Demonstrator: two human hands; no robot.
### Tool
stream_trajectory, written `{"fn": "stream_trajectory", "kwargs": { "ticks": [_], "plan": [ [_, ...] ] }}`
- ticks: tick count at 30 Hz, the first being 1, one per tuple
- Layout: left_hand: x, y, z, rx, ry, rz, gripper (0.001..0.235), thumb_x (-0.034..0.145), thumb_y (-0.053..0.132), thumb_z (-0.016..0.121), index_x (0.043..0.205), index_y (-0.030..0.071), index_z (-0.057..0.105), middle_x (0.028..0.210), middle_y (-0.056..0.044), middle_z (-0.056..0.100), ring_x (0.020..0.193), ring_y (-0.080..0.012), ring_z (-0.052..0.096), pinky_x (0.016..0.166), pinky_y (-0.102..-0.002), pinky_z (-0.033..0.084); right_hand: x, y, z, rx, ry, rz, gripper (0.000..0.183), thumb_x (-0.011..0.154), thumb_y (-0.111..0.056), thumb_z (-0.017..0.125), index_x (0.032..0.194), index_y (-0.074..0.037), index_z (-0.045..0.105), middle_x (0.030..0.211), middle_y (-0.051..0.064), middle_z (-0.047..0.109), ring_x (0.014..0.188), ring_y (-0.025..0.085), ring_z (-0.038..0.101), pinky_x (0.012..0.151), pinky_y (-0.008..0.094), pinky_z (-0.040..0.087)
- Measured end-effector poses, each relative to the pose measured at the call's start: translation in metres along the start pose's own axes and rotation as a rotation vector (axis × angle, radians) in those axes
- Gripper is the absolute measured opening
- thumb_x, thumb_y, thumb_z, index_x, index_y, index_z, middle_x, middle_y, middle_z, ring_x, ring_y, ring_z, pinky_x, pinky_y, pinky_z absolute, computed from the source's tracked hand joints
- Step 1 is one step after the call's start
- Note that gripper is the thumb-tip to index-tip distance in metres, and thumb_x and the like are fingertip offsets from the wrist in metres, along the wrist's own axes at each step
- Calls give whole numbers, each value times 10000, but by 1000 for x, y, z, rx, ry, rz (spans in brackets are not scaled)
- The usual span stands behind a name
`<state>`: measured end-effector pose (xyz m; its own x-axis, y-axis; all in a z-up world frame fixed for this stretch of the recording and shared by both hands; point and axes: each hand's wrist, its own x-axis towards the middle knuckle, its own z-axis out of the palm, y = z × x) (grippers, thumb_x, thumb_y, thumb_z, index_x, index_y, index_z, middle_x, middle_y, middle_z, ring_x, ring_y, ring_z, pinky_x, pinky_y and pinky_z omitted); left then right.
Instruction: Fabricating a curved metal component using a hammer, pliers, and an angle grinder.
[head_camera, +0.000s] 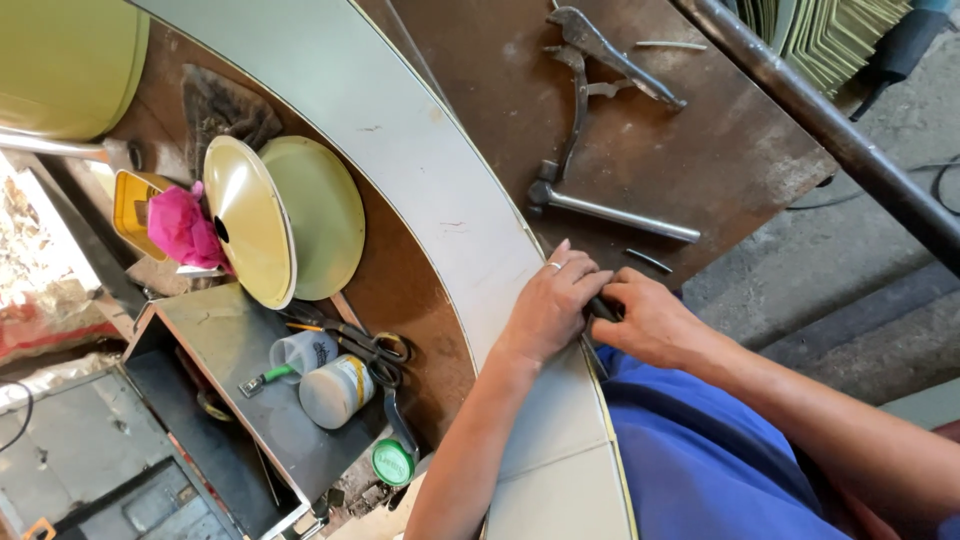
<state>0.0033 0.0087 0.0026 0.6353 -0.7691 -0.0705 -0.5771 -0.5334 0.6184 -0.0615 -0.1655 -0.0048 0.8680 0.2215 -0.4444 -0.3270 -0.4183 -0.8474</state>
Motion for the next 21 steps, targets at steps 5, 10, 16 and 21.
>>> {"fn": "stream_trajectory", "kwargs": {
  "ticks": [5,10,16,21],
  "plan": [
    [10,26,-19,261,178,15,379,780,37,724,1149,120,741,1167,-89,675,1223,-317,582,1140,-510,420,-3,-11,-7,243,-25,288,340,791,-194,702,1093,-41,734,862,146,768,785,214,691,748,358,555],
    [7,33,-28,44,67,-57,473,730,-24,659,1194,40,722,1230,-108,669,1250,-350,551,1070,-445,478,3,16,-3,454,-87,227,340,800,-139,698,1119,-26,733,871,50,715,743,89,597,670,302,514],
    [6,29,-16,97,213,-80,321,788,-41,626,1073,45,747,1157,-93,720,1204,-323,619,1057,-423,506,7,3,-9,337,-77,263,453,771,-117,678,1222,-70,681,910,70,720,701,136,593,636,335,511],
    [9,32,-15,125,288,-105,217,815,7,631,993,45,748,1075,-70,745,1158,-292,655,1037,-411,513,8,10,-3,240,15,0,412,778,-159,713,1165,-22,688,996,120,732,908,169,673,811,339,528]
  ]
}}
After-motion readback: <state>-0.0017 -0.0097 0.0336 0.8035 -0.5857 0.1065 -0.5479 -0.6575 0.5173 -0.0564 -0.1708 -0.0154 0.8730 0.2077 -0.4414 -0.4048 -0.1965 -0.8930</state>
